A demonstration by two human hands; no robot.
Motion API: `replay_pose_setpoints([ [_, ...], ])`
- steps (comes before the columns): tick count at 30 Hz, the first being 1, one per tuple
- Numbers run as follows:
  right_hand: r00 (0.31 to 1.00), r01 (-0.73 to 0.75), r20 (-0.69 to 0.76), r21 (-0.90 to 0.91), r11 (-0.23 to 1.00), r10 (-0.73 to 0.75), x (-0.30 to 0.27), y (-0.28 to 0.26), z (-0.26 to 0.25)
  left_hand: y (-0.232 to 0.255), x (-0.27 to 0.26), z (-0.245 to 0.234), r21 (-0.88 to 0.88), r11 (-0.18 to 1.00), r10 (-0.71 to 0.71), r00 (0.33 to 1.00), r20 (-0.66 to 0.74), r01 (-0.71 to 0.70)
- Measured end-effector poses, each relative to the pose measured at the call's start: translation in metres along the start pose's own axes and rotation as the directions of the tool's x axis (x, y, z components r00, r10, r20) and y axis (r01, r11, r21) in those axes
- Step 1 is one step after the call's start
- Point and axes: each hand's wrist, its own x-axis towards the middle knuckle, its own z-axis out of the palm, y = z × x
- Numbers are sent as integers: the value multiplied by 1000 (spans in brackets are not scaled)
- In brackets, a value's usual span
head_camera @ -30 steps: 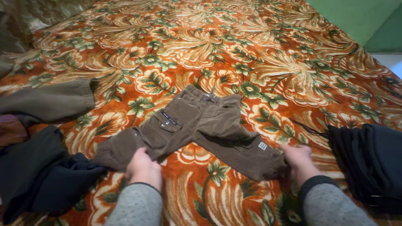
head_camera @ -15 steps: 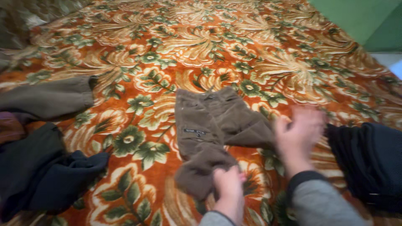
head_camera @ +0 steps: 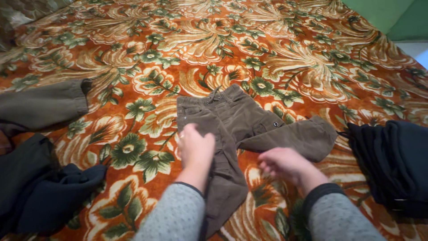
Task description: The person folds a black hoodie, a dark grey t-shirt, and brown cargo shorts on a bed with a floral-patterned sheet. Each item is smoothed, folded into a compact rectangle, and placed aside.
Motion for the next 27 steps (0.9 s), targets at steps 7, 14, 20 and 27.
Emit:
replay_pose_setpoints([
  [7, 994, 72, 107, -343, 937, -37, 16, 32, 48, -59, -16, 15, 121, 913, -407, 890, 207, 390],
  [14, 513, 630, -520, -312, 711, -683, 41, -1, -26, -37, -37, 27, -242, 418, -330, 394, 858, 876],
  [20, 420, 547, -369, -626, 556, -829, 9, -13, -23, 14, -125, 74, -309, 141, -305, 339, 890, 940],
  [27, 930, -130, -187, -972, 194, -318, -38, -19, 48, -36, -111, 86, -344, 403, -248, 463, 851, 848],
])
